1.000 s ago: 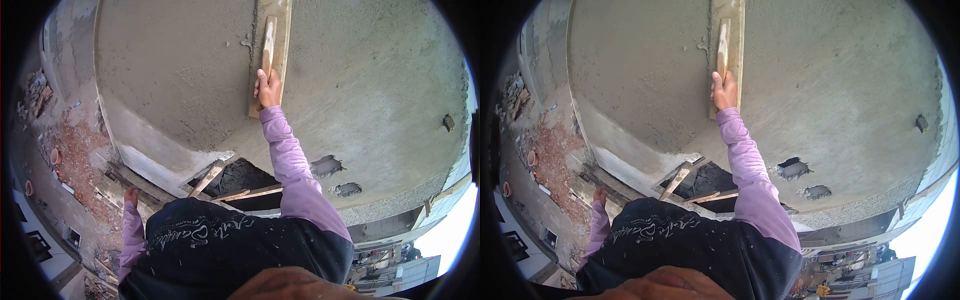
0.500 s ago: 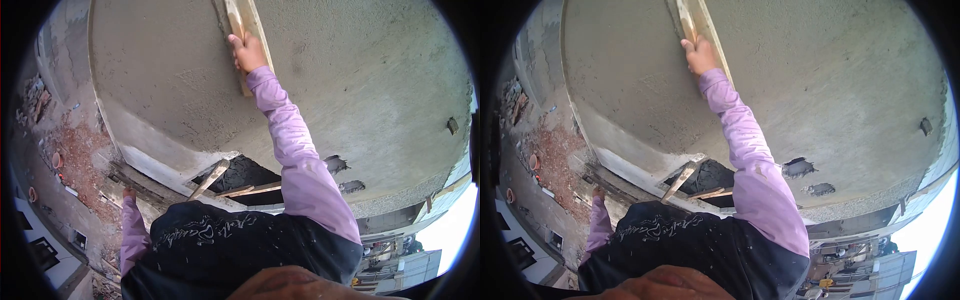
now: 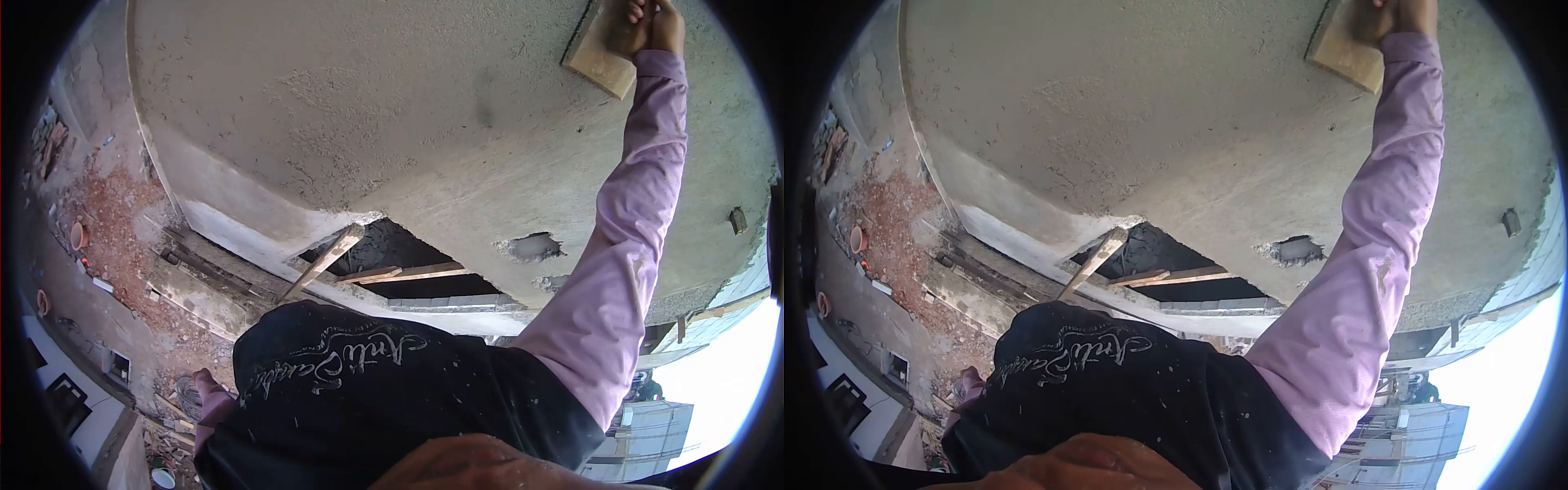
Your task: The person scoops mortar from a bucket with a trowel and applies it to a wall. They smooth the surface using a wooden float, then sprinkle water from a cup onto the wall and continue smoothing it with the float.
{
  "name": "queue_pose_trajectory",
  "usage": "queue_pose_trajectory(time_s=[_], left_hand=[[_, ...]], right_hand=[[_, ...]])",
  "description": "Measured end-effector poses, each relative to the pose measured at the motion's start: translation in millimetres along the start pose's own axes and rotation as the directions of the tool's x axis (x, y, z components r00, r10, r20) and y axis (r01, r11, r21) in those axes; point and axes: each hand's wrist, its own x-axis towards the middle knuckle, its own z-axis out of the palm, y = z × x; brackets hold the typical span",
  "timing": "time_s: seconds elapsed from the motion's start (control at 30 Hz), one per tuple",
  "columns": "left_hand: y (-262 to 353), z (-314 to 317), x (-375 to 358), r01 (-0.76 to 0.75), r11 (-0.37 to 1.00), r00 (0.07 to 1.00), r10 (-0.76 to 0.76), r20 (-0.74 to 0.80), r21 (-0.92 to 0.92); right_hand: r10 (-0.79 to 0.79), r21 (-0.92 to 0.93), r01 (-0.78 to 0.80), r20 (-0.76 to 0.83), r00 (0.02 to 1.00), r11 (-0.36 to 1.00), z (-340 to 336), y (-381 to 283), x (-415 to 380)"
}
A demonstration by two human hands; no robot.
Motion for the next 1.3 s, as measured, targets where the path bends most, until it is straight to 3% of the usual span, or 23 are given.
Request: queue_pose_trajectory(time_s=[0.07,0.13,0.17,0.2,0.23,0.27,0.3,0.33,0.4,0.43,0.47,0.6,0.67,0.73,0.8,0.83,0.87,0.9,0.97,1.03,1.1,1.23,1.3], left_hand=[[0,1,0,-0.042,0.995,0.999,0.042,0.011,0.095],[10,-8,5,-0.133,0.976,0.991,0.130,0.029,0.174],[22,-15,16,-0.187,0.980,0.981,0.183,0.059,0.070],[14,2,45,-0.123,0.989,0.992,0.123,0.004,0.083],[27,13,50,0.020,0.899,0.997,-0.052,-0.062,-0.437],[41,18,59,-0.096,0.938,0.990,0.056,-0.129,-0.332],[59,20,61,-0.115,0.906,0.992,0.085,-0.091,-0.407],[73,27,75,-0.281,0.895,0.953,0.219,-0.209,-0.347],[115,19,67,-0.348,0.901,0.930,0.295,-0.220,-0.259],[137,15,52,-0.406,0.878,0.905,0.347,-0.247,-0.253],[156,13,36,-0.441,0.852,0.892,0.384,-0.238,-0.282],[184,25,-32,-0.655,0.714,0.750,0.574,-0.329,-0.248],[164,47,-76,-0.615,0.712,0.789,0.545,-0.285,-0.341],[145,44,-106,-0.546,0.733,0.837,0.473,-0.273,-0.404],[99,80,-112,-0.528,0.704,0.843,0.367,-0.394,-0.474],[71,104,-97,-0.479,0.782,0.841,0.279,-0.463,-0.399],[50,128,-78,-0.287,0.897,0.909,0.145,-0.390,-0.335],[38,148,-61,-0.089,0.965,0.944,0.003,-0.331,-0.247],[38,178,-42,-0.148,0.915,0.966,0.053,-0.253,-0.375],[52,198,-36,-0.200,0.833,0.974,0.110,-0.199,-0.517],[52,222,-15,-0.169,0.867,0.968,0.056,-0.246,-0.469],[40,233,-19,-0.128,0.841,0.980,0.027,-0.195,-0.525],[1,246,-22,-0.205,0.816,0.957,0.053,-0.284,-0.540]], right_hand=[[-0.055,-0.020,0.053,-0.095,0.994,0.998,7,-24,3],[-0.090,-0.134,0.090,0.007,0.996,0.987,20,-9,-1],[-0.112,-0.196,0.126,0.081,0.990,0.972,22,9,4],[-0.091,-0.193,0.119,0.149,0.985,0.974,32,36,-2],[-0.072,-0.193,0.114,0.213,0.974,0.975,50,66,-23],[-0.005,-0.158,0.036,0.197,0.980,0.987,70,93,-48],[0.064,-0.126,-0.041,0.188,0.980,0.991,101,117,-87],[0.134,-0.094,-0.118,0.179,0.975,0.989,126,143,-122],[0.145,-0.209,-0.083,0.303,0.942,0.974,144,238,-171],[-0.020,-0.482,0.171,0.302,0.953,0.859,157,286,-189],[-0.046,-0.527,0.229,0.337,0.941,0.819,168,293,-219],[0.207,-0.652,0.137,0.422,0.883,0.746,175,379,-310],[0.251,-0.657,0.174,0.500,0.828,0.734,151,411,-342],[0.145,-0.593,0.195,0.476,0.868,0.782,115,418,-353],[0.085,-0.548,0.134,0.356,0.931,0.826,90,364,-322],[0.171,-0.452,-0.027,0.281,0.944,0.891,86,340,-297],[0.222,-0.377,-0.121,0.237,0.946,0.918,97,283,-275],[0.134,-0.301,-0.061,0.228,0.964,0.952,104,263,-247],[0.082,-0.120,-0.056,0.227,0.970,0.991,132,241,-202],[0.086,-0.201,-0.035,0.251,0.964,0.979,164,237,-176],[0.156,-0.376,-0.040,0.284,0.946,0.926,197,222,-201],[0.089,-0.699,0.272,0.434,0.897,0.661,222,337,-243],[0.148,-0.735,0.267,0.446,0.883,0.624,209,360,-291]])
